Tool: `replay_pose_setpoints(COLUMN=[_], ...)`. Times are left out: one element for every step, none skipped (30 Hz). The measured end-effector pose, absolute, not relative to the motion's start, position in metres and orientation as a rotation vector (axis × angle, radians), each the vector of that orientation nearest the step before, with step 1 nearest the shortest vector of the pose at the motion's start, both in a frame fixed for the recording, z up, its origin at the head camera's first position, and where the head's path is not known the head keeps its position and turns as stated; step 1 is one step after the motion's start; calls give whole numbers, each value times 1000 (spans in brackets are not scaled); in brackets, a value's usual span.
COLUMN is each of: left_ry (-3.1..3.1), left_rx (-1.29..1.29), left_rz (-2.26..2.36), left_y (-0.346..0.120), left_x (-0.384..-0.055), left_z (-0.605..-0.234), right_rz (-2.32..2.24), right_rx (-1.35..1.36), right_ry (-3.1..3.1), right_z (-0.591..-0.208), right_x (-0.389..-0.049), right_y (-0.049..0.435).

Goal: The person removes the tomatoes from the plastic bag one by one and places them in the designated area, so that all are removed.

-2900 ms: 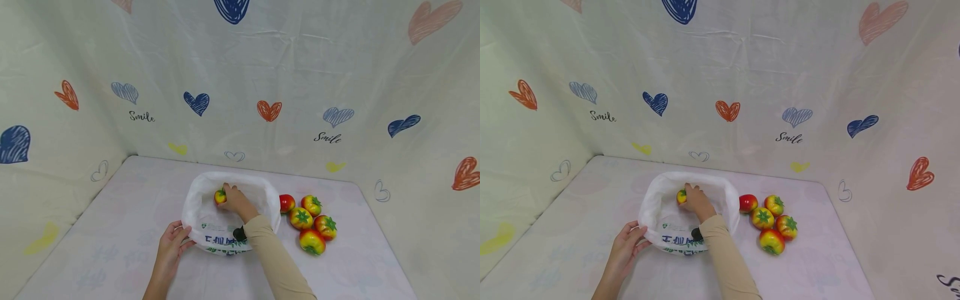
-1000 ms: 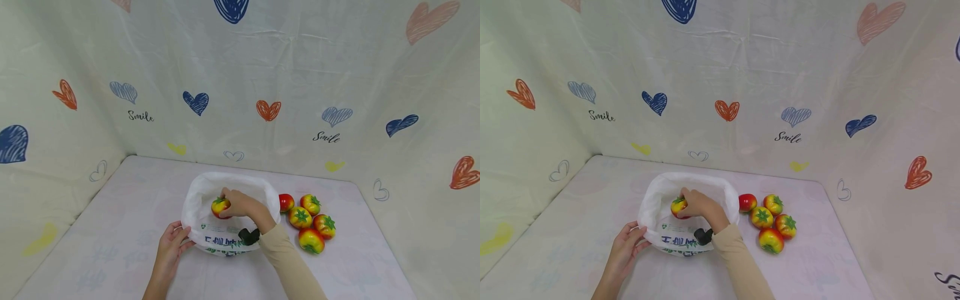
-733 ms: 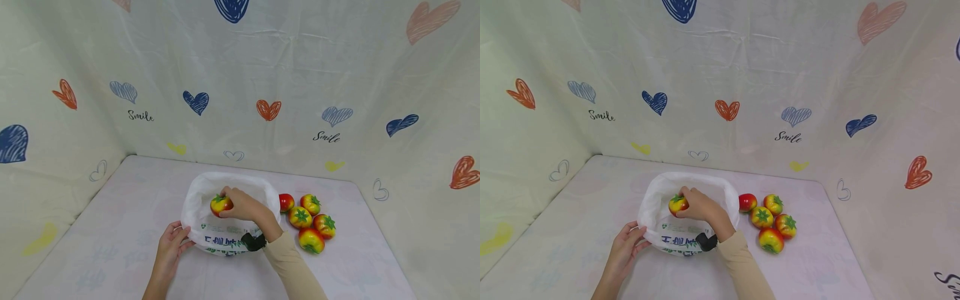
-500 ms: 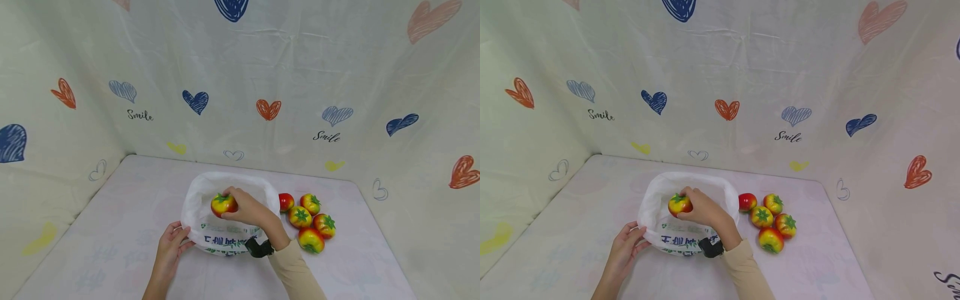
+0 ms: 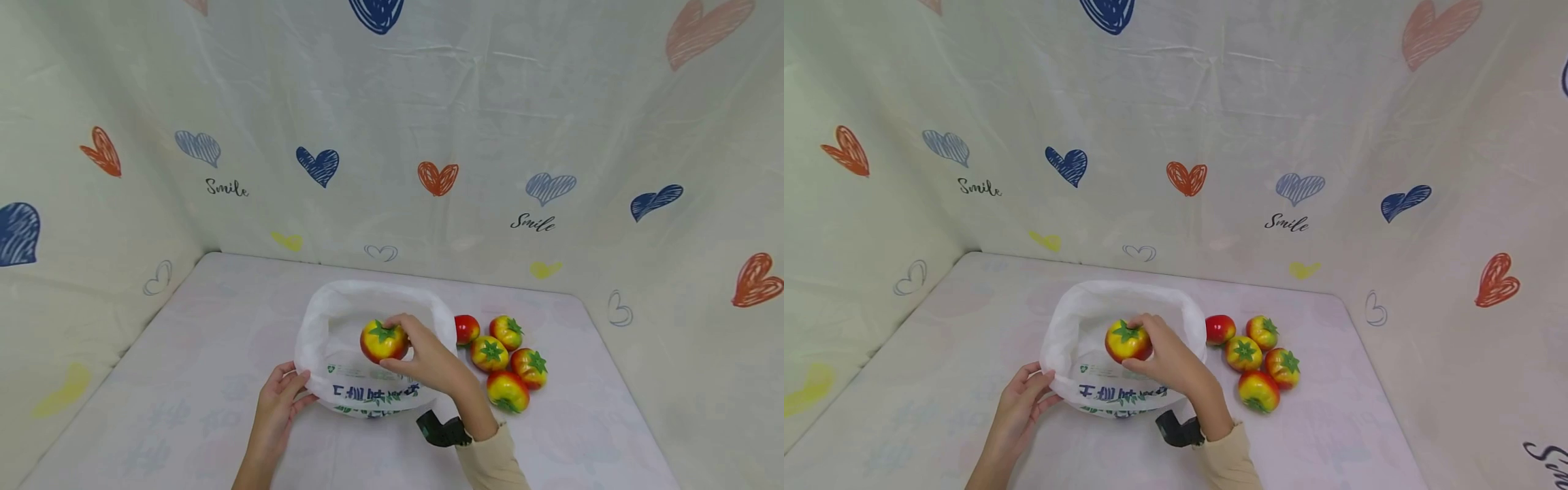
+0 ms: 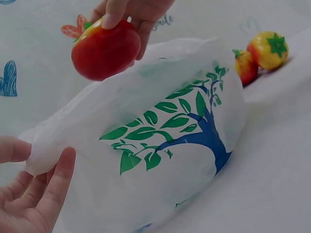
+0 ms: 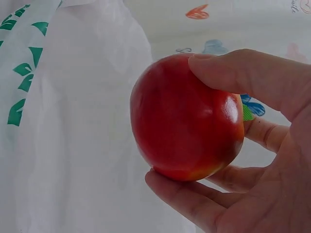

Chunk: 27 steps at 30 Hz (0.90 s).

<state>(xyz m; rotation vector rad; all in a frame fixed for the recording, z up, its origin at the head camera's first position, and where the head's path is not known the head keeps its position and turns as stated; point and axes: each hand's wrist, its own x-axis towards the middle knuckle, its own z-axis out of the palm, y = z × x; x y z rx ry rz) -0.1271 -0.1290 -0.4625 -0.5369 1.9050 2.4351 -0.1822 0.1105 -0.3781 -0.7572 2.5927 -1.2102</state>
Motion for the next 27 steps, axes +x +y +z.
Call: replay_pose_setpoints(left_ry=[1905,1905,1902,1898,1894,1895,1894,1894,1893,1896,1898,1902,1905,1907,1909,1913,1917,1919,1922,1923,1927,1927,1925,1923,1919,1916,1912], left_rx=[-537,-535,-542,-540,-545,-540,-543,-550,-559,-561,-561,-560,-559,-555,-552,-549,-540,-523,-522,-522,-521,-522,-524,-527,-545,-543,-541], left_rz=[2436,2437,2434,2432,2432,2430,2427,2423,2420,2422,2423,2423,2424,2428,2433,2436,2439,2450,2454,2457,2459,2455,2453,2447,2436,2433,2429], left_y=[-129,-129,-129,-129,-129,-129,-130,-129,-129,-129,-129,-129,-129,-129,-129,-129,-129,-129,-129,-129,-129,-129,-129,-129,-129,-129,-129], left_x=[-127,-127,-127,-127,-127,-127,-127,-127,-128,-128,-128,-128,-128,-128,-128,-128,-128,-128,-127,-127,-127,-127,-127,-127,-127,-127,-127], left_z=[-463,-462,-462,-462,-463,-463,-463,-462,-462,-462,-462,-462,-462,-462,-463,-463,-464,-465,-465,-465,-465,-465,-465,-464,-463,-463,-463], right_rz=[-1219,-1221,-1232,-1236,-1241,-1247,-1252,-1255,-1262,-1263,-1268,-1269,-1276,-1285,-1296,-1312,-1326,-1333,-1344,-1352,-1356,-1359,-1360,-1362,-1371,-1380,-1387], right_rx=[-750,-740,-731,-718,-706,-692,-678,-664,-657,-644,-634,-625,-615,-603,-589,-574,-562,-555,-545,-540,-536,-530,-523,-512,-494,-478,-457], right_ry=[2599,2609,2617,2626,2634,2639,2645,2653,2659,2665,2671,2681,2686,2689,2687,2681,2678,2680,2679,2679,2682,2689,2697,2705,2707,2710,2715], right_z=[-379,-380,-381,-382,-383,-383,-384,-384,-385,-385,-386,-387,-388,-388,-389,-390,-391,-392,-393,-394,-395,-396,-396,-396,-397,-396,-396], right_x=[-181,-179,-178,-177,-176,-174,-173,-171,-170,-169,-167,-166,-165,-163,-162,-161,-160,-159,-158,-158,-157,-156,-155,-154,-154,-153,-152], right_y=[112,115,116,119,120,122,124,126,128,129,131,132,133,135,136,138,139,141,143,144,146,147,149,150,152,154,156])
